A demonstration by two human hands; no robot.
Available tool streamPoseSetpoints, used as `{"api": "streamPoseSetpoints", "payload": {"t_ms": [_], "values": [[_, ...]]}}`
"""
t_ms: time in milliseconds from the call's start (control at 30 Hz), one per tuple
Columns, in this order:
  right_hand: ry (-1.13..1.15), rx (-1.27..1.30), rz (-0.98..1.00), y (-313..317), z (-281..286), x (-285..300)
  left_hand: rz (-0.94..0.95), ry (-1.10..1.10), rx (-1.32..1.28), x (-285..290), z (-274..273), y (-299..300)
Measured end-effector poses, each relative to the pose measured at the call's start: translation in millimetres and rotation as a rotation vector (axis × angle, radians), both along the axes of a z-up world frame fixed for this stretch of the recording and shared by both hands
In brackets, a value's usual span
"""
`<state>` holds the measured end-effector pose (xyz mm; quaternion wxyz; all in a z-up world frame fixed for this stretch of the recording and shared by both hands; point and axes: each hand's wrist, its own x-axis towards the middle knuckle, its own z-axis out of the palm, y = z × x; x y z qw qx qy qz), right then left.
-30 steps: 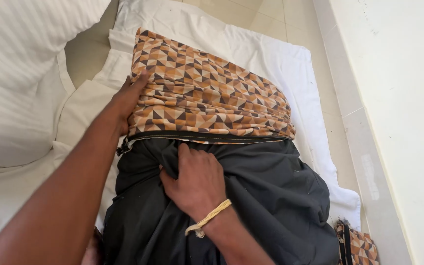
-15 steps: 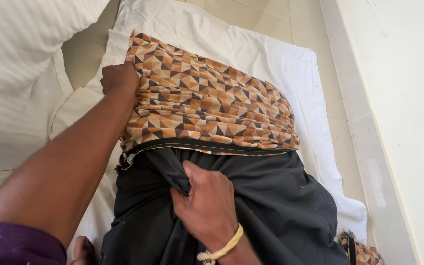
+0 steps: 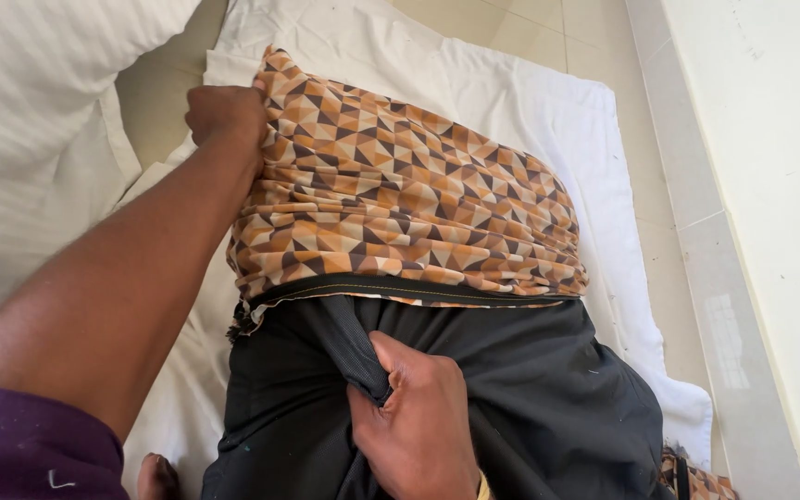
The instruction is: The person sits on the floor and stuffs a black cushion insert into a geometric-patterned pillow cover, working the fabric over the insert and aligning the corners. They then zip the cover closed along the edge and hold up the finished pillow.
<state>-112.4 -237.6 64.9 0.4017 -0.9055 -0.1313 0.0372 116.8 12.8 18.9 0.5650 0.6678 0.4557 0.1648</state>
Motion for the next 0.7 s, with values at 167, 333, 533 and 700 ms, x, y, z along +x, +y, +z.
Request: {"api": "streamPoseSetpoints", "payload": {"t_ms": [167, 333, 533, 700], "values": [[0.071, 0.018, -0.023, -6, -6, -1, 0.081, -0.171, -0.109, 23, -14, 12], [0.095, 0.137, -0.048, -15, -19, -5, 0.088, -0.237, -0.057, 58, -16, 31], [0.144, 0.203, -0.121, -17, -29, -6, 0.017, -0.348, 0.238, 82, -48, 42], [0.094, 0.196, -0.09, -2, -24, -2, -0.129, -0.225, 0.117, -27, -39, 18]]}}
